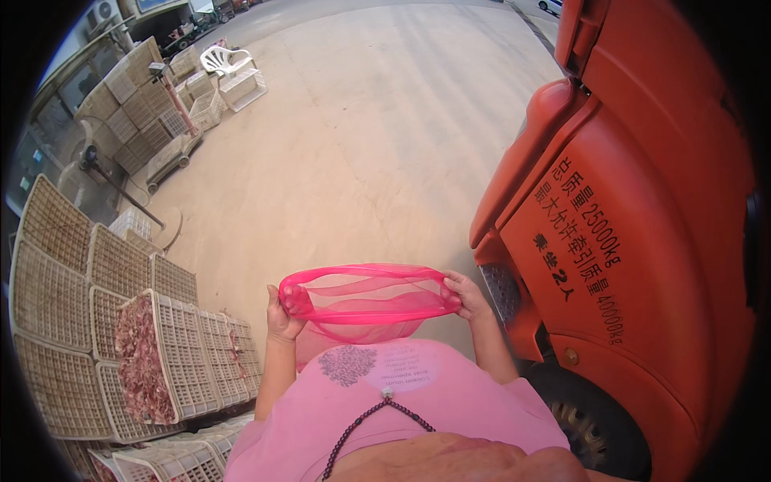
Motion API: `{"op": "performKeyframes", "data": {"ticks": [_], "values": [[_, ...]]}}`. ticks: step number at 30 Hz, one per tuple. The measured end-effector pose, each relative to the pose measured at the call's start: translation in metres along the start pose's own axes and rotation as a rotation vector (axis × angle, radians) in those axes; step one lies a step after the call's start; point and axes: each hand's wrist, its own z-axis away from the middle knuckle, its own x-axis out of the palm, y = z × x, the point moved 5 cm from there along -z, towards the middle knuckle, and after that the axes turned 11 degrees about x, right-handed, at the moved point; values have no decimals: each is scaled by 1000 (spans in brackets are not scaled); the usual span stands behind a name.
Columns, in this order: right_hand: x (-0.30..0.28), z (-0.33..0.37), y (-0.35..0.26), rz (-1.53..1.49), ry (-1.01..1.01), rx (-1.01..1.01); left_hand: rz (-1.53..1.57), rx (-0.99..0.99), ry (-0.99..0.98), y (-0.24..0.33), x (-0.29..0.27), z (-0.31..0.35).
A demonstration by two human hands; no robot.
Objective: The person examines and sorts pink mesh bags by hand, picking them up from a pile and a white basket, stretching them out, and then sitting down on the ground to continue handling them.
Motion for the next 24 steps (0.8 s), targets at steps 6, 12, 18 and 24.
{"op": "performKeyframes", "data": {"ticks": [6,12,18,24], "values": [[4,-59,-58,232,-91,192,-771,258,343,15,-31,-114],[-14,-139,-122,474,81,11,-577,175,664,7,-115,-211],[-68,-242,-221,926,671,-295,-492,143,516,-8,-121,-404],[-111,-313,-379,-38,603,-589,-1233,-426,-26,-59,-80,-594]]}}
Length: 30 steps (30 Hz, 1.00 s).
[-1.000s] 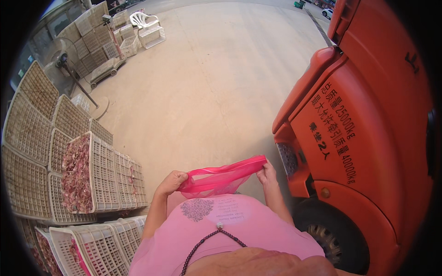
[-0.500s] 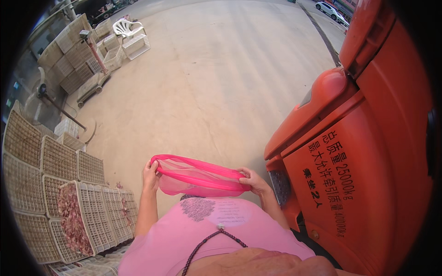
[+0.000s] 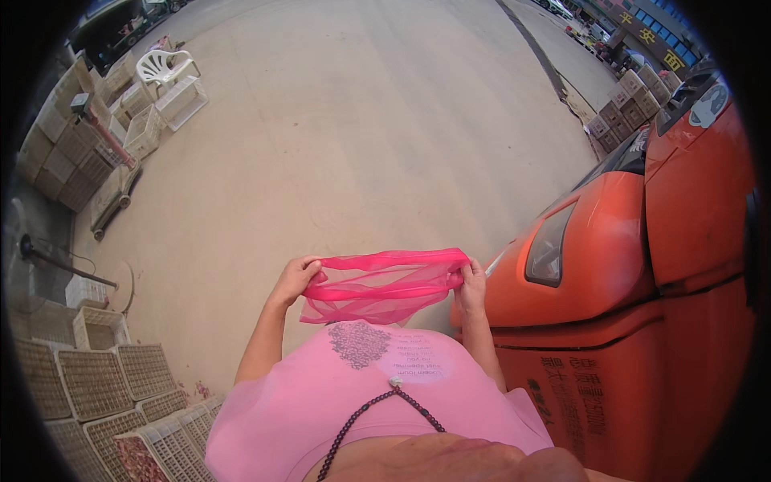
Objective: The person examines and sorts pink mesh bags by hand, picking them up from a pile and a white basket, stretching them out, and then sitting down on the ground to continue handling them.
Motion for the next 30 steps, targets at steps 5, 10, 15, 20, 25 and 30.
{"op": "performKeyframes", "data": {"ticks": [5,10,15,20,25,30], "values": [[-8,-71,-40,-201,-109,108,886,-132,-350,-3,23,-108],[10,-113,-10,524,-180,558,1442,32,-54,52,10,-241],[3,-239,-28,-180,-456,529,1300,95,-96,59,-2,-353],[13,-415,-174,-658,-346,122,413,-151,-10,97,57,-439],[-17,-524,-234,-241,-329,200,1131,-18,-161,118,101,-536],[-30,-561,-240,699,-339,192,1461,6,83,163,130,-650]]}}
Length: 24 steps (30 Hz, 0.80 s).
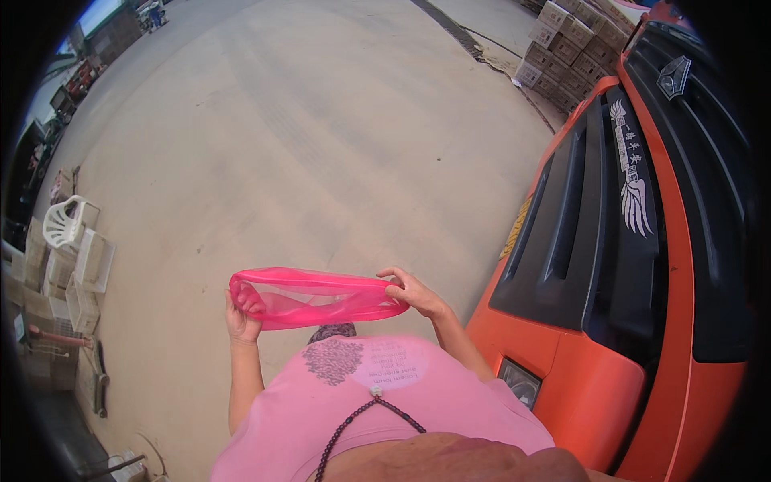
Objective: The person examines and sorts pink mesh bags by hand, picking them up from a pile and a white basket, stretching them out, and then sitting down on the ground to continue handling them.
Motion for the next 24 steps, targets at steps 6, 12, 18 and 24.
{"op": "performKeyframes", "data": {"ticks": [6,12,18,24], "values": [[-153,-70,50,132,679,52,-295,-322,-152,-112,38,-172],[-321,-89,-49,8,884,-3,-535,-635,-450,-267,95,-343],[-403,-145,-54,576,1125,120,-545,-786,-403,-394,211,-456],[-549,-185,0,-438,1364,-34,-927,-829,-797,-469,228,-556]]}}
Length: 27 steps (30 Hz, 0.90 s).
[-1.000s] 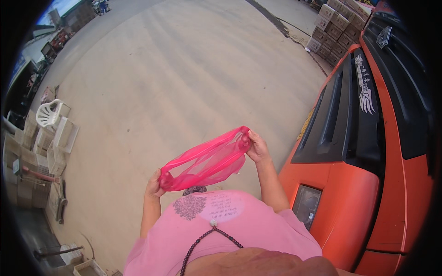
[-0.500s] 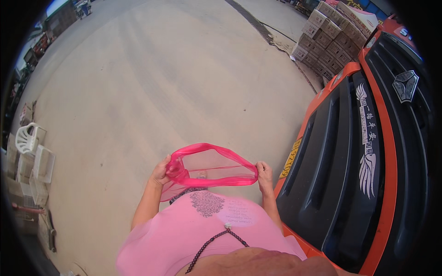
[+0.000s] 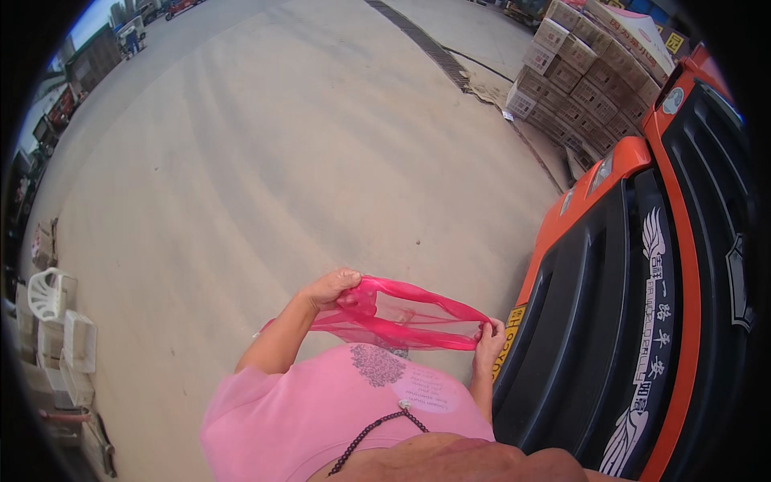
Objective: The person examines and sorts pink mesh bags by hand, picking them up from a pile and a white basket, stretching them out, and then sitting down on the ground to continue handling them.
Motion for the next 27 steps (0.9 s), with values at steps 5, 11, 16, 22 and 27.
{"op": "performKeyframes", "data": {"ticks": [5,11,16,22,27], "values": [[47,-161,-44,-738,-263,233,-229,-290,-74,-38,-33,-87],[183,-229,-144,-194,-1240,574,799,565,462,113,-92,-204],[261,-268,-171,-297,-1429,756,28,415,714,138,-156,-252],[278,-426,-183,-652,-1026,579,-571,78,825,103,-247,-363],[306,-497,-238,-305,-1189,527,-475,76,892,110,-321,-511]]}}
